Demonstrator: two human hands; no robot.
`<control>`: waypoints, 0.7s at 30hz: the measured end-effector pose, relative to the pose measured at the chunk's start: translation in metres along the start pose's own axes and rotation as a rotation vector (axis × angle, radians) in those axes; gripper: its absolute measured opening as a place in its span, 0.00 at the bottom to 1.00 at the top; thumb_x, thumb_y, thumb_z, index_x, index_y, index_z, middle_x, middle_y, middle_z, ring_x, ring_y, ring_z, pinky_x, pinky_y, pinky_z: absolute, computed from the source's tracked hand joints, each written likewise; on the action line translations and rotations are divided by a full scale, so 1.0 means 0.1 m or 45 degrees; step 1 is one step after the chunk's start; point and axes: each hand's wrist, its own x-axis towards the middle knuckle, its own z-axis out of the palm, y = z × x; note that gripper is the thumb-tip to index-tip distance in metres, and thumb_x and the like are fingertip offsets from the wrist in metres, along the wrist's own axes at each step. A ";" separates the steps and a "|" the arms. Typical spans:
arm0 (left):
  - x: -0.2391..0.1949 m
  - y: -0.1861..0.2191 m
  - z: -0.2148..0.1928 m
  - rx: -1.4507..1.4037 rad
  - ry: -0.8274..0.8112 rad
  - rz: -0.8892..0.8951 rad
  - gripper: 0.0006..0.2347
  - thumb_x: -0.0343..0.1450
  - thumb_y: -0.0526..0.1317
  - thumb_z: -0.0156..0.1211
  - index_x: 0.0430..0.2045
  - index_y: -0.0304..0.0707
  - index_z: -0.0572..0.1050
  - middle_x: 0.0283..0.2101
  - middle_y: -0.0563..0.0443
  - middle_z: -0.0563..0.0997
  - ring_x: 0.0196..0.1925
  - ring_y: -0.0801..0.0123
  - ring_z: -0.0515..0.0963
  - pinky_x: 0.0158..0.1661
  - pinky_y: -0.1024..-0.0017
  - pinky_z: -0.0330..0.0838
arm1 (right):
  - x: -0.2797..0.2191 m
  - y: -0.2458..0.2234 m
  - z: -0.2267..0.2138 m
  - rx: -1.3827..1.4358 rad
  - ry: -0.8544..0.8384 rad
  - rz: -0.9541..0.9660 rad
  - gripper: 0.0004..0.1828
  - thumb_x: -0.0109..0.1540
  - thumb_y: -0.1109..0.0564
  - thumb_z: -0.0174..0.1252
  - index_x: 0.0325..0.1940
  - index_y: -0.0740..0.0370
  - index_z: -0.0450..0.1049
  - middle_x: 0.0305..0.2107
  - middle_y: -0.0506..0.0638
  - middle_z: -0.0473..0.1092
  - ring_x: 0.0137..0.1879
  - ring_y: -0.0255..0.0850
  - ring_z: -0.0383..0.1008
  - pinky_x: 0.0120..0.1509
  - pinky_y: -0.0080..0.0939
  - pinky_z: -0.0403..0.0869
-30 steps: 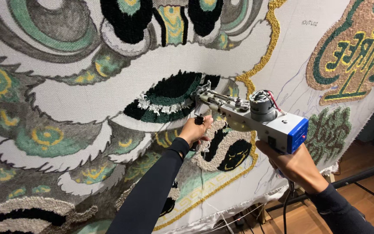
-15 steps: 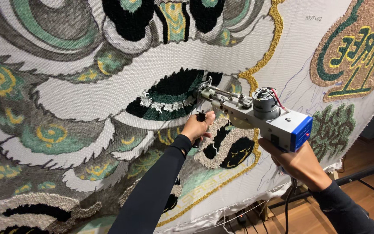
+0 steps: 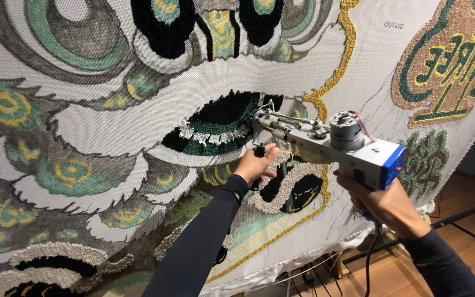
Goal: The person uses a handheld electric tufting gun to apply yarn into a stretched canvas, creating a textured design. They guide the tool along the contours of a pre-drawn pattern, filling in dark green sections of a large, stylized face.
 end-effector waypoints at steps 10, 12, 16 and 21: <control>-0.29 -0.03 0.76 -0.283 0.088 0.110 0.15 0.71 0.48 0.58 0.43 0.37 0.81 0.36 0.51 0.84 0.19 0.70 0.81 0.14 0.77 0.62 | -0.06 0.53 -0.71 0.493 -0.096 0.150 0.20 0.64 0.54 0.54 0.55 0.68 0.77 0.19 0.49 0.62 0.23 0.39 0.61 0.27 0.41 0.64; -0.33 -0.01 0.87 -0.287 0.128 0.084 0.13 0.70 0.45 0.60 0.37 0.32 0.81 0.33 0.51 0.83 0.19 0.69 0.81 0.14 0.75 0.62 | -0.16 0.54 -0.79 0.464 -0.059 0.152 0.22 0.64 0.53 0.54 0.59 0.66 0.77 0.19 0.48 0.61 0.24 0.38 0.59 0.28 0.40 0.63; -0.35 0.04 0.95 -0.151 0.109 0.095 0.14 0.71 0.43 0.62 0.37 0.26 0.81 0.31 0.47 0.81 0.22 0.69 0.83 0.16 0.75 0.64 | -0.26 0.49 -0.87 0.460 -0.047 0.130 0.22 0.64 0.53 0.54 0.59 0.65 0.77 0.18 0.50 0.61 0.23 0.39 0.60 0.27 0.41 0.64; -0.35 0.00 0.90 -0.104 0.086 0.061 0.17 0.71 0.45 0.66 0.41 0.26 0.76 0.34 0.48 0.82 0.24 0.69 0.84 0.18 0.75 0.69 | -0.31 0.46 -0.83 0.476 -0.067 0.159 0.22 0.63 0.54 0.54 0.58 0.66 0.77 0.17 0.48 0.61 0.22 0.39 0.61 0.25 0.41 0.63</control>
